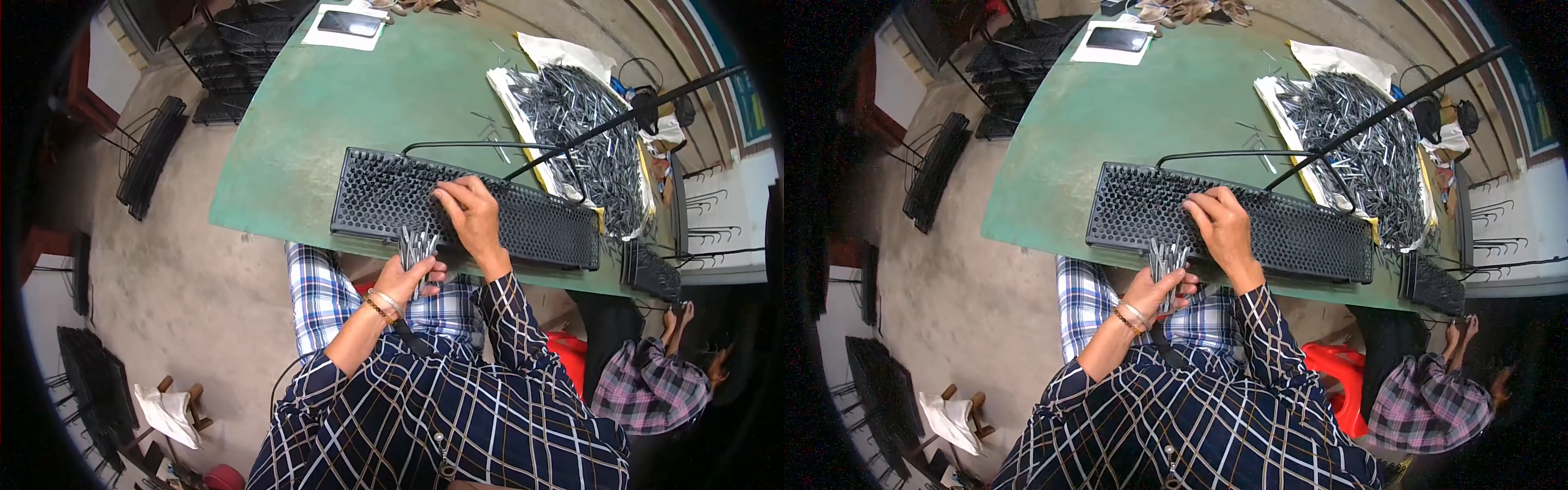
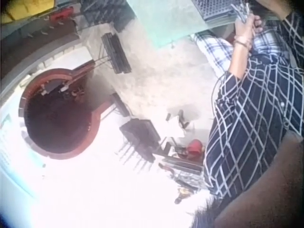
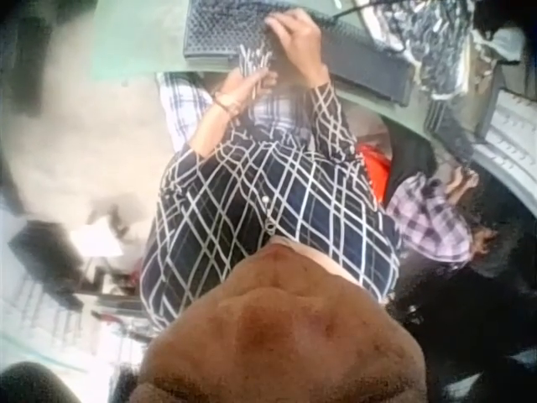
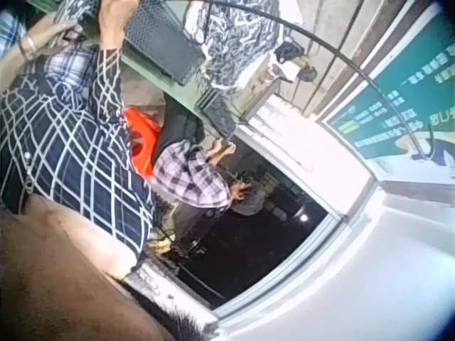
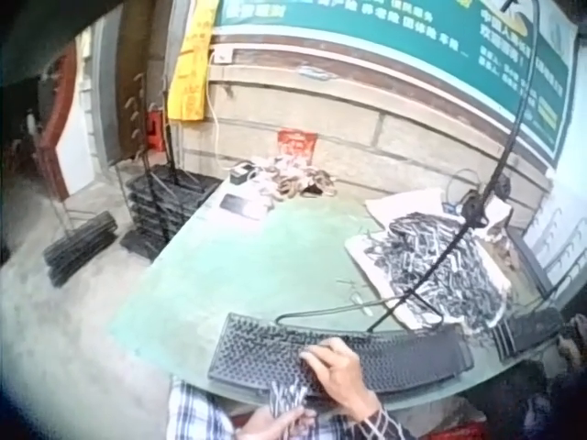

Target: Inserting small electronic components into a perforated mesh panel at a workbench.

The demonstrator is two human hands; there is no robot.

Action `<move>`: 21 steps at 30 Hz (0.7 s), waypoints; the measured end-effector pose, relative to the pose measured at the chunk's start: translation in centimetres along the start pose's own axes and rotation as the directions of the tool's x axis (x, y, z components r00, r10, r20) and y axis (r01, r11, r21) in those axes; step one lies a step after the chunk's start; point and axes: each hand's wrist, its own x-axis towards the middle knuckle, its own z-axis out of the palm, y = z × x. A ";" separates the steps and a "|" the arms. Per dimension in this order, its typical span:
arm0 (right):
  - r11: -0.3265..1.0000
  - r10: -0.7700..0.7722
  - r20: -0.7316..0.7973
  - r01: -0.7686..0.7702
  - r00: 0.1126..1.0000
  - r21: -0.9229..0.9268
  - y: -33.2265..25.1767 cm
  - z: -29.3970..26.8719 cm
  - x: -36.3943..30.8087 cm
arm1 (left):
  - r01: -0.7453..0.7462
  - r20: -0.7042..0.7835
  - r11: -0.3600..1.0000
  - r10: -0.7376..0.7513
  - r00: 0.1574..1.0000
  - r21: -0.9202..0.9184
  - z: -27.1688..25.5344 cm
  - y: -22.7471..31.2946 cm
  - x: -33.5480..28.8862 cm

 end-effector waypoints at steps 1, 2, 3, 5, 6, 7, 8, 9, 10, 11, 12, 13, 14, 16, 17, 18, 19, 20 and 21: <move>0.997 0.012 -0.042 -0.009 0.999 0.075 -0.3 -0.5 0.4 | 0.001 0.003 1.000 -0.001 1.000 0.006 0.2 0.1 -0.1; 0.985 0.124 -0.052 -0.117 0.991 0.123 -0.6 -1.2 0.6 | -0.002 0.008 1.000 0.002 1.000 -0.015 0.3 0.2 -0.2; 0.988 0.119 -0.090 -0.109 0.989 0.111 -0.2 -1.6 0.7 | -0.004 0.010 0.999 0.004 1.000 -0.037 0.2 0.1 -0.2; 0.964 0.229 0.024 -0.230 0.973 0.132 -0.2 -2.9 0.3 | -0.026 0.011 0.998 0.026 1.000 -0.050 0.3 0.0 -0.2; 0.942 0.255 0.134 -0.277 0.958 0.188 0.2 -3.2 -0.3 | -0.050 0.012 0.996 0.051 0.999 -0.070 0.4 0.1 -0.2; 0.914 0.270 0.243 -0.328 0.932 0.240 0.2 -3.4 -1.0 | -0.048 0.012 0.997 0.049 0.999 -0.059 0.5 0.2 -0.3; 0.855 0.310 0.368 -0.426 0.877 0.296 -0.1 -3.6 -1.8 | -0.074 0.018 0.996 0.075 0.997 -0.045 0.7 0.4 -0.4; 0.813 0.333 0.444 -0.492 0.832 0.311 -0.5 -3.5 -2.5 | -0.098 0.031 0.995 0.099 0.995 -0.030 1.0 0.5 -0.4; 0.785 0.325 0.456 -0.505 0.829 0.359 -0.4 -3.3 -3.2 | -0.136 0.018 0.991 0.137 0.990 -0.015 1.6 0.5 -0.3; 0.753 0.312 0.471 -0.517 0.825 0.407 -0.5 -2.8 -3.7 | -0.134 0.021 0.991 0.134 0.991 -0.003 1.7 0.4 -0.3; 0.579 0.395 0.520 -0.644 0.758 0.500 -0.8 -2.7 -4.1 | -0.145 0.042 0.989 0.144 0.989 0.031 1.8 0.2 -0.3; 0.575 0.397 0.512 -0.641 0.762 0.509 -0.8 -2.9 -4.0 | -0.158 0.064 0.985 0.154 0.986 0.064 1.9 0.3 -0.4; 0.560 0.421 0.525 -0.667 0.740 0.491 -0.8 -3.2 -3.9 | -0.147 0.057 0.988 0.143 0.988 0.057 2.2 0.2 -0.5; 0.555 0.442 0.540 -0.691 0.716 0.462 -0.5 -3.4 -3.8 | -0.148 0.067 0.984 0.141 0.988 0.100 1.5 -0.1 -0.2; 0.552 0.440 0.535 -0.687 0.721 0.472 -0.5 -3.5 -3.7 | -0.148 0.077 0.980 0.138 0.987 0.131 1.3 -0.1 -0.1; 0.577 0.447 0.505 -0.670 0.738 0.467 -0.3 -3.6 -3.7 | -0.142 0.029 0.986 0.140 0.990 0.085 1.7 -0.1 -0.2; 0.602 0.453 0.475 -0.652 0.754 0.461 -0.2 -3.6 -3.6 | -0.143 0.032 0.985 0.140 0.990 0.093 1.8 -0.1 -0.1; 0.601 0.454 0.470 -0.649 0.757 0.466 -0.1 -3.7 -3.4 | -0.140 0.018 0.988 0.139 0.990 0.071 1.7 -0.1 0.0; 0.592 0.471 0.402 -0.620 0.785 0.515 -0.2 -3.9 -2.9 | -0.138 0.002 0.989 0.138 0.990 0.048 1.7 -0.2 0.1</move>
